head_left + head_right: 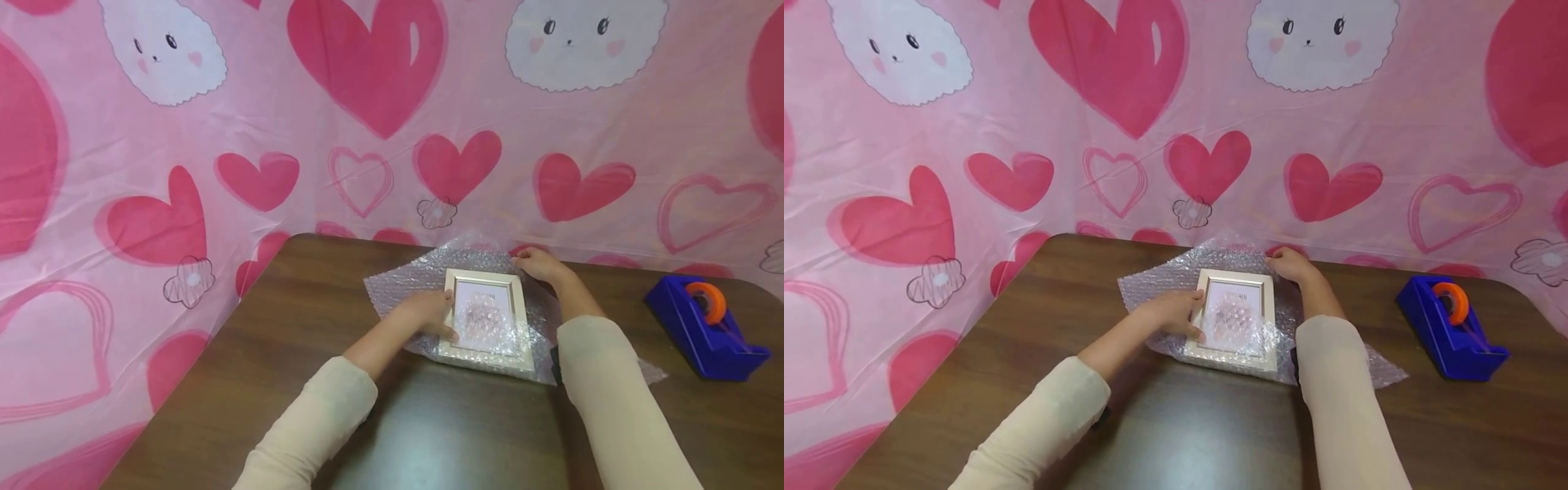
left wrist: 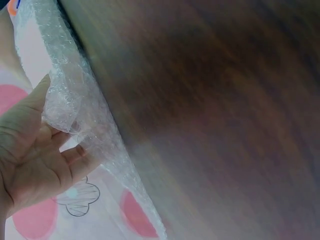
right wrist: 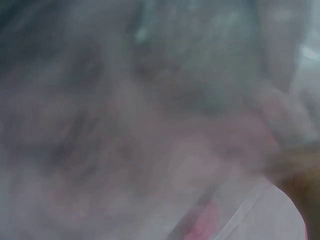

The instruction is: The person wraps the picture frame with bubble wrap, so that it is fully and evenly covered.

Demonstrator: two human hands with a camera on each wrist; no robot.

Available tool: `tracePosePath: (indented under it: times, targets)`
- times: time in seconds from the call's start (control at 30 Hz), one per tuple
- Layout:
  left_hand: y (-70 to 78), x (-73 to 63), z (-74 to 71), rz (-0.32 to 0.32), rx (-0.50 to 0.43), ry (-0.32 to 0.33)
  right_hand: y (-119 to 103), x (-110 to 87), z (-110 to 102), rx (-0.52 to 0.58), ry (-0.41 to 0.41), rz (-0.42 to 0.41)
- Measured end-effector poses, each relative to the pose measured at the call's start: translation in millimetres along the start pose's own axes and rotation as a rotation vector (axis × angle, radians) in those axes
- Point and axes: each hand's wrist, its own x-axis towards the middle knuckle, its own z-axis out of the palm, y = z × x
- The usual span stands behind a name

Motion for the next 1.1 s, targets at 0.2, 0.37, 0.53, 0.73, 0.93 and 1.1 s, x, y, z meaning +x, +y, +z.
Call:
tracePosePath:
  times: [0.2,0.37,0.53,0.73,0.93,1.1]
  targets:
    - [0.8,-1.1,-1.2,0.005,-0.006,0.011,-5.3,7.1,2.8,0.146,-0.019,-0.001]
    - [0.0,-2.0,-3.1,0.010,-0.007,0.019,-12.5,10.9,3.7,0.239,0.053,-0.020]
    - [-0.4,-1.2,-2.0,0.020,0.020,0.012,-21.5,11.2,7.2,0.200,0.079,-0.093]
    - [0.4,-0.9,-1.6,0.026,0.021,0.005,-34.6,14.9,10.1,0.189,0.139,-0.203]
    - [0.6,-2.6,-3.6,0.023,0.009,-0.009,-54.5,15.6,9.0,0.168,0.182,-0.238]
    - [1.1,-2.8,-2.0,0.035,0.010,-0.010,-67.6,11.8,8.0,-0.050,0.249,-0.204]
